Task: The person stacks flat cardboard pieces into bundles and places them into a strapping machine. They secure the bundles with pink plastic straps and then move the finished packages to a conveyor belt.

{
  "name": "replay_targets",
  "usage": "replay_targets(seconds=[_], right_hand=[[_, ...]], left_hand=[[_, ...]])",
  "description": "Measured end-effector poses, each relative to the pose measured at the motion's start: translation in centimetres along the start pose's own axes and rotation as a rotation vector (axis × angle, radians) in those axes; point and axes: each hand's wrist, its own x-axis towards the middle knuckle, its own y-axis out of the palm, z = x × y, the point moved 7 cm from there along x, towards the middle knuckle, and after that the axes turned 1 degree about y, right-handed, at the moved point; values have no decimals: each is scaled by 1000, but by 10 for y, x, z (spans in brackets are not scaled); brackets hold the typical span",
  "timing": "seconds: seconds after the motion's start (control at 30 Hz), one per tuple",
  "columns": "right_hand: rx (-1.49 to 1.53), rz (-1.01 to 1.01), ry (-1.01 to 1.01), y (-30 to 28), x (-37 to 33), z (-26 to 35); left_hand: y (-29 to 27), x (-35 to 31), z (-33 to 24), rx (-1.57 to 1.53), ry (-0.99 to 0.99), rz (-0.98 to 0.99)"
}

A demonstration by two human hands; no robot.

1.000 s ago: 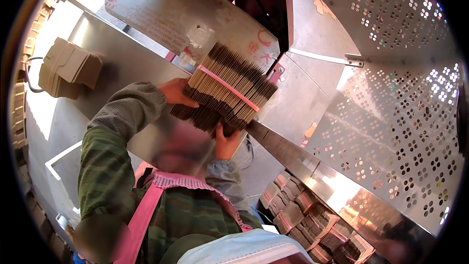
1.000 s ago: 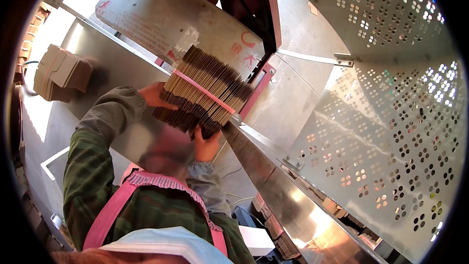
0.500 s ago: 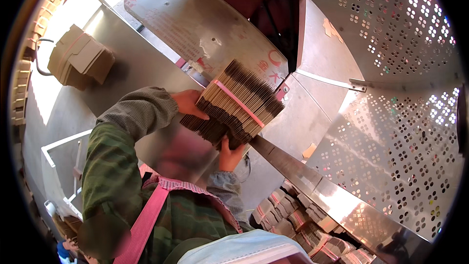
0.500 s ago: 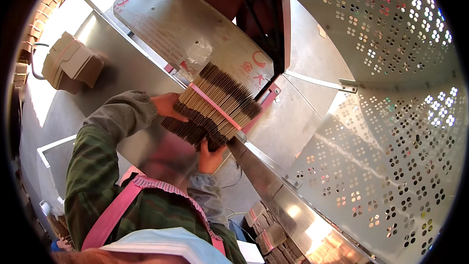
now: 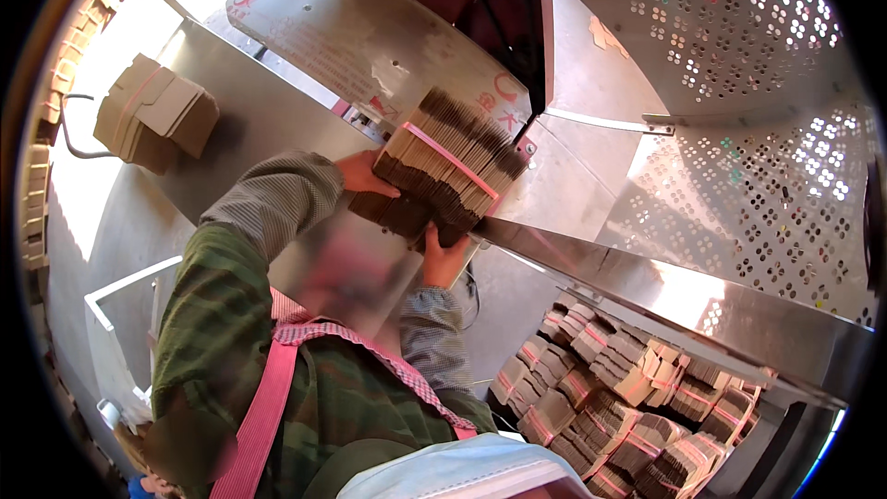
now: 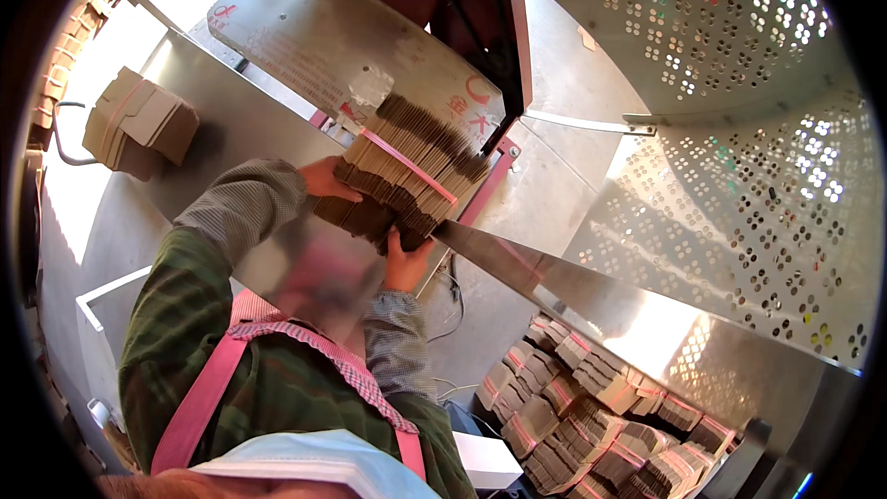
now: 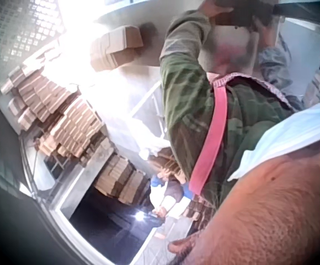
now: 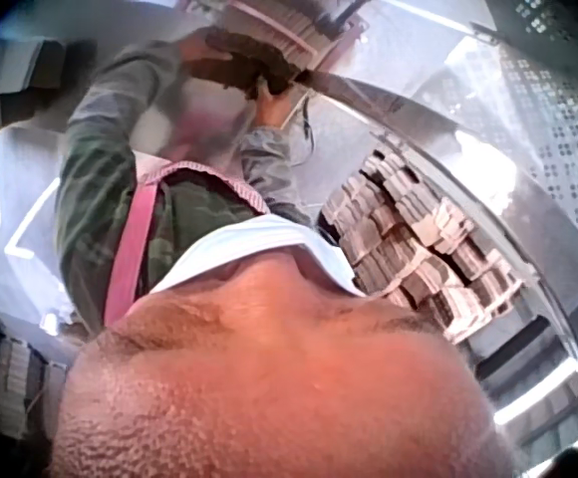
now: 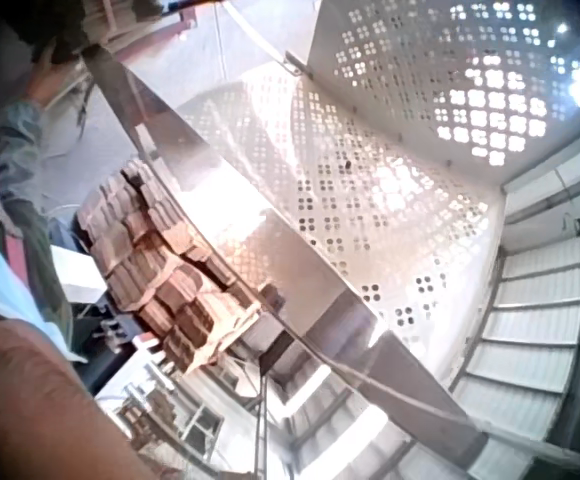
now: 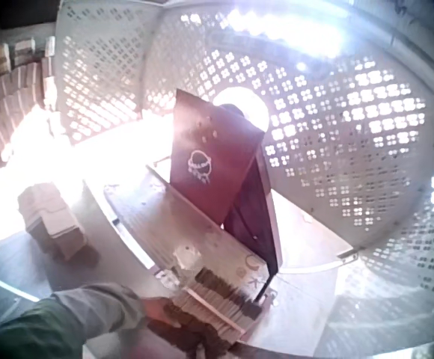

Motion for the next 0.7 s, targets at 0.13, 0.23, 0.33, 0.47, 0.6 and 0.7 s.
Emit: replay_targets(seconds=[0.13, 0.23, 0.33, 0.47, 0.6, 0.7], right_hand=[[15, -63, -153, 1, 9, -14], [145, -50, -156, 8, -4, -12], [190, -46, -97, 14, -48, -20], [15, 72, -65, -5, -143, 36], [-142, 368, -124, 2, -218, 144], [-556, 299, 10, 25, -212, 101]], left_hand=[[5, 6, 15, -155, 153, 22], [1, -17, 13, -7, 299, -125], [-7, -73, -18, -83, 343, -128], [-46, -177, -61, 113, 147, -19], [-72, -229, 7, -363, -344, 211], [-72, -244, 49, -513, -421, 44]])
